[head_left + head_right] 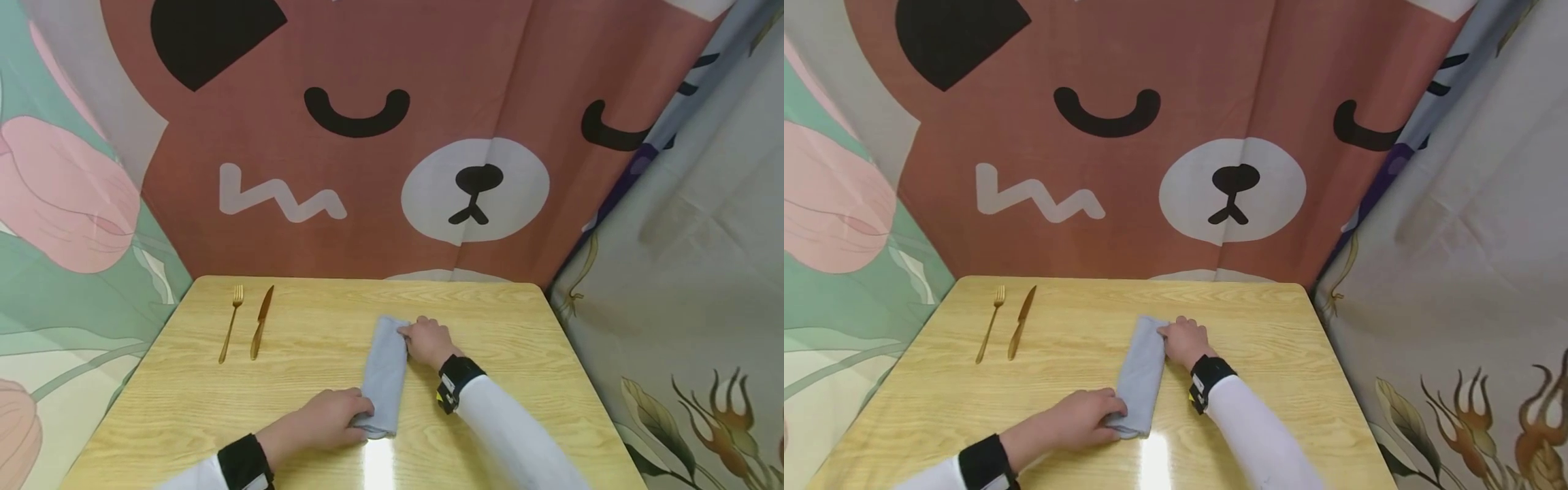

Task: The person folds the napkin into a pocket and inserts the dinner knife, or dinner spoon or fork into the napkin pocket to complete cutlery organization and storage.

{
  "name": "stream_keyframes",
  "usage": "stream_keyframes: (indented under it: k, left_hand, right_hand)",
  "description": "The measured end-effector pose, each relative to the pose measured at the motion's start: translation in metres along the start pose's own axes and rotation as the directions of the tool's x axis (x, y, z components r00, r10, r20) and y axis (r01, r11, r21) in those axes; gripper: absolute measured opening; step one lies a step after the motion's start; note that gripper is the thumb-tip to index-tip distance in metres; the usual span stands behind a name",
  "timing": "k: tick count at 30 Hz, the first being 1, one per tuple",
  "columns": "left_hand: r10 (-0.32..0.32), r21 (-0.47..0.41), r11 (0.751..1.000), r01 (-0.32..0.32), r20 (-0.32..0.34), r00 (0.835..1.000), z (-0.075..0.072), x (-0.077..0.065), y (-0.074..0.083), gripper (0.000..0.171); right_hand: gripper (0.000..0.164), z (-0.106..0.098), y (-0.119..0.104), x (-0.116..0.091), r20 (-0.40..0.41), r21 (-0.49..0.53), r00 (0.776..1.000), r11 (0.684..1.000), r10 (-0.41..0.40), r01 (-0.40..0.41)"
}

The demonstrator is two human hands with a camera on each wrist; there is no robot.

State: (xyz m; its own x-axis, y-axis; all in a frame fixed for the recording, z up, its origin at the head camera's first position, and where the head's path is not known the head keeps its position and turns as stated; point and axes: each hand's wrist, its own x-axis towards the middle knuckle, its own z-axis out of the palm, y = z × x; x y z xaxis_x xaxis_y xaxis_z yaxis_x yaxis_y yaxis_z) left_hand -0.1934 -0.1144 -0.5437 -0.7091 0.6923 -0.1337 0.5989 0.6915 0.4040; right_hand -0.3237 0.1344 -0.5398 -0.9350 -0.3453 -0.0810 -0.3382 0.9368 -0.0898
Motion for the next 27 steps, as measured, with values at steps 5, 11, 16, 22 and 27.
stream_keyframes:
  k: [5, 11, 16, 22, 27]
  left_hand:
    - [-0.027, 0.111, 0.993, 0.028, -0.007, 1.0, 0.004, 0.009, 0.021, 0.024]
    - [-0.023, 0.251, 0.967, 0.042, -0.076, 0.997, 0.007, 0.021, 0.036, 0.018]
    - [-0.001, 0.292, 0.956, 0.012, -0.036, 0.999, 0.011, 0.034, 0.039, 0.029]
    - [0.01, 0.233, 0.972, -0.025, 0.063, 0.998, 0.011, 0.037, 0.044, 0.045]
    - [0.032, 0.267, 0.962, -0.06, 0.108, 0.994, 0.009, 0.03, 0.05, 0.058]
  right_hand:
    - [0.04, 0.0, -0.009, 0.008, 0.076, 0.031, 0.997, 0.999, 0.019, -0.022]
    - [0.044, 0.005, -0.013, 0.014, 0.107, 0.041, 0.993, 0.998, 0.041, -0.045]
    - [0.046, 0.008, -0.014, 0.012, 0.112, 0.066, 0.993, 0.997, 0.041, -0.049]
    - [0.048, 0.01, -0.014, 0.008, 0.101, 0.078, 0.995, 0.997, 0.007, -0.015]
    - [0.048, 0.011, -0.012, 0.006, 0.078, 0.081, 0.997, 0.997, 0.006, -0.012]
